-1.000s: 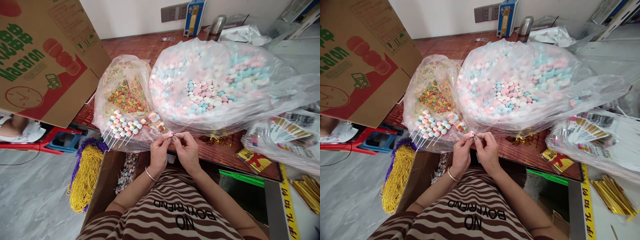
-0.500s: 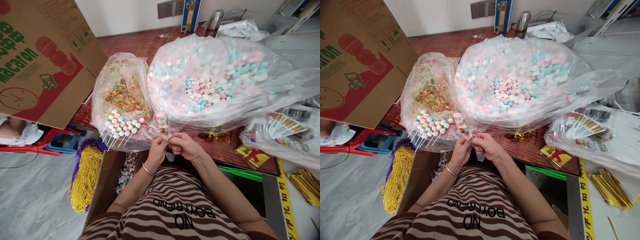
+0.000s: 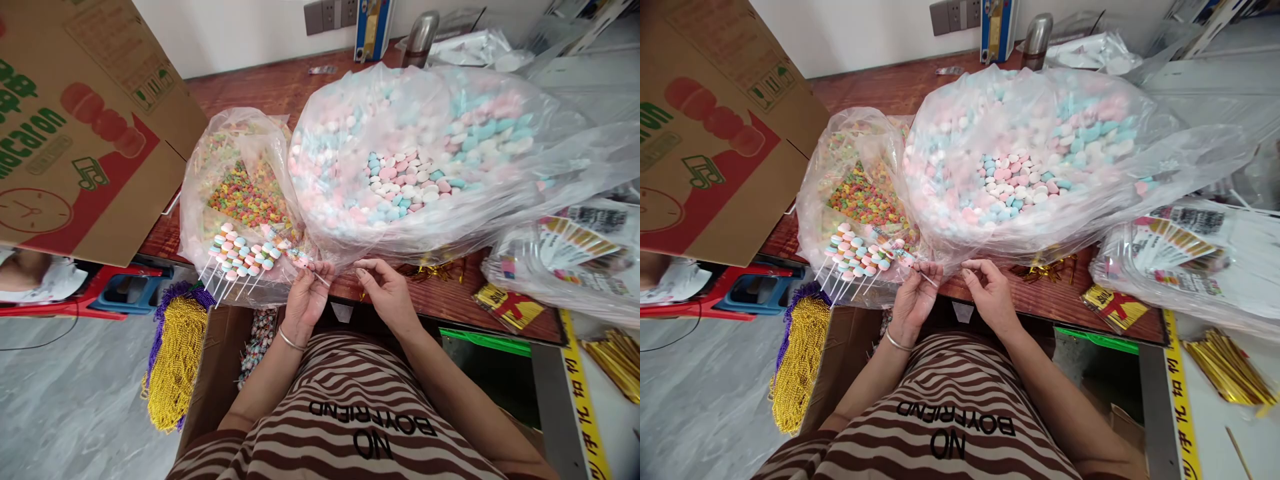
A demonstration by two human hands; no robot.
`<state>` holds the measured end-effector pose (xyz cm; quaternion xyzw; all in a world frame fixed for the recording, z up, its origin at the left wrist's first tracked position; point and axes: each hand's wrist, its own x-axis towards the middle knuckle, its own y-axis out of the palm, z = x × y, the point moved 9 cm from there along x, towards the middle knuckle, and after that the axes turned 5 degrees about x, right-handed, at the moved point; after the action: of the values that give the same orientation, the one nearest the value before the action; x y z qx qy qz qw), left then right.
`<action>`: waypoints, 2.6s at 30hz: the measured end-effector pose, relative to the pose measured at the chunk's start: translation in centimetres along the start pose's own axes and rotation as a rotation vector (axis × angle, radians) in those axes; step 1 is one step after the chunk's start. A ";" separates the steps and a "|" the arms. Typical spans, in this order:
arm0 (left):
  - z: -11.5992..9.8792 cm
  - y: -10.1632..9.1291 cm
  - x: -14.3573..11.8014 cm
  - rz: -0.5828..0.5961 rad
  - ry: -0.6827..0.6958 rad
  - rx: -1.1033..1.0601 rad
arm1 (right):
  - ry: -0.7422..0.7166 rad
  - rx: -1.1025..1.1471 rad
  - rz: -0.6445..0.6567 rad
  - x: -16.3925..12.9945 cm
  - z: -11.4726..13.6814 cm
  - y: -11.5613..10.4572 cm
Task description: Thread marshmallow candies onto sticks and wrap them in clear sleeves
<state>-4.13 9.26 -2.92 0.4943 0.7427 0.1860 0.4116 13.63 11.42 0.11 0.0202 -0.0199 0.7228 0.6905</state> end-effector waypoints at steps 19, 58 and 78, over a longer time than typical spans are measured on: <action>-2.2 -0.1 -0.4 0.076 0.100 0.267 | -0.362 -0.942 0.577 -2.3 -1.1 0.5; 2.7 2.7 -2.2 0.354 -0.079 0.570 | 0.138 0.339 0.137 -1.4 -0.2 1.0; -1.2 1.7 -1.5 0.246 0.340 1.049 | 0.258 0.198 0.180 -0.7 -1.1 0.6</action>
<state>-3.78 8.83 -0.37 0.6788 0.7284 -0.0844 -0.0394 13.07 10.73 -1.00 -0.0069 0.1384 0.7768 0.6143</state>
